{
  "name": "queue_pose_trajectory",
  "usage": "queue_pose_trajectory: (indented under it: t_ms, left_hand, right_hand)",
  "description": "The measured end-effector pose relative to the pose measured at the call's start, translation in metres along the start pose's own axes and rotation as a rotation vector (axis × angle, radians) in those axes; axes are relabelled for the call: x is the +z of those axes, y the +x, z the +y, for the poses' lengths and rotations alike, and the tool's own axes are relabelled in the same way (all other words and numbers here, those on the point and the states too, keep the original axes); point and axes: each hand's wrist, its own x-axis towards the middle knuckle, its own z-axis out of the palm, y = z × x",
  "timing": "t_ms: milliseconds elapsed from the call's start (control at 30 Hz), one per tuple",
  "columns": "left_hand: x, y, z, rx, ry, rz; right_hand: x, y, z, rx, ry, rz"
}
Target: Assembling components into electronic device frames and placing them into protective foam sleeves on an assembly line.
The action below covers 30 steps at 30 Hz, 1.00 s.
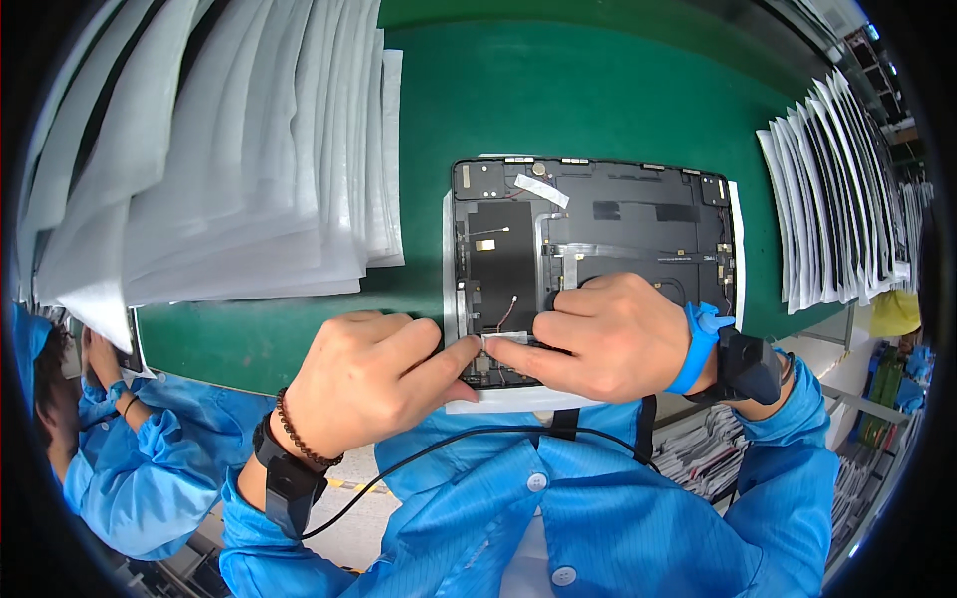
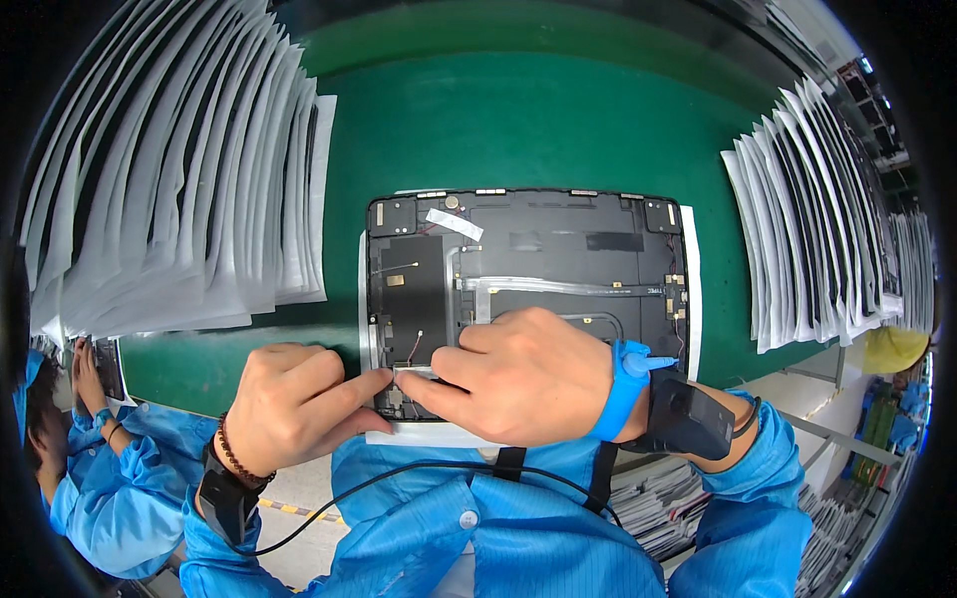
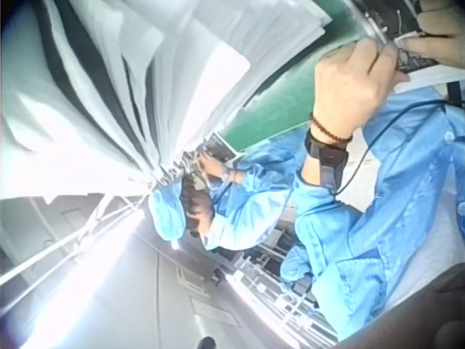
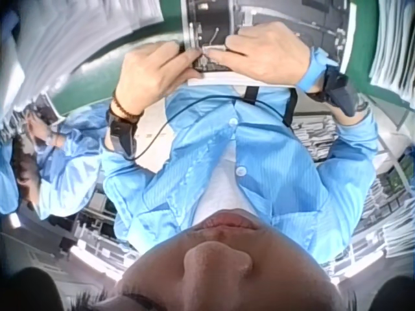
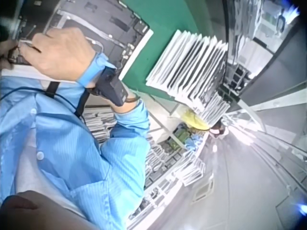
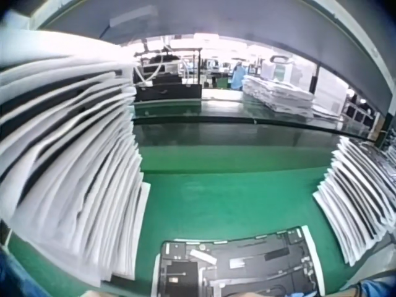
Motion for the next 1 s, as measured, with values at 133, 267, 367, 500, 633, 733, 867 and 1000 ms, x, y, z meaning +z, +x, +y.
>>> queue_pose_trajectory:
  t_ms: [133, 267, 367, 500, 633, 733, 867, 1000]
  left_hand:
    - [0.011, -0.009, -0.009, 0.003, -0.060, 0.092]
    - [0.014, -0.011, -0.011, -0.009, -0.090, 0.185]
    - [0.016, -0.009, -0.012, -0.013, -0.109, 0.191]
    - [0.008, -0.010, -0.010, -0.061, -0.117, 0.133]
    - [0.007, -0.010, -0.008, -0.079, -0.109, 0.142]
    - [0.007, -0.010, -0.007, -0.097, -0.106, 0.150]
    - [0.007, -0.016, -0.005, -0.106, -0.070, 0.133]
    - [0.004, -0.021, 0.002, -0.157, -0.060, 0.138]
  right_hand:
    - [0.000, 0.002, -0.001, 0.009, -0.006, -0.040]
    - [-0.001, 0.005, -0.002, 0.040, 0.016, -0.071]
    - [-0.003, 0.007, -0.002, 0.066, 0.022, -0.118]
    - [-0.003, 0.012, -0.004, 0.074, -0.022, -0.177]
    - [-0.003, 0.015, -0.005, 0.076, -0.029, -0.214]
    - [-0.001, 0.015, -0.007, 0.086, -0.043, -0.153]
    - [-0.009, 0.018, -0.010, 0.101, 0.029, -0.204]
    - [-0.024, 0.007, -0.012, 0.129, 0.124, -0.089]
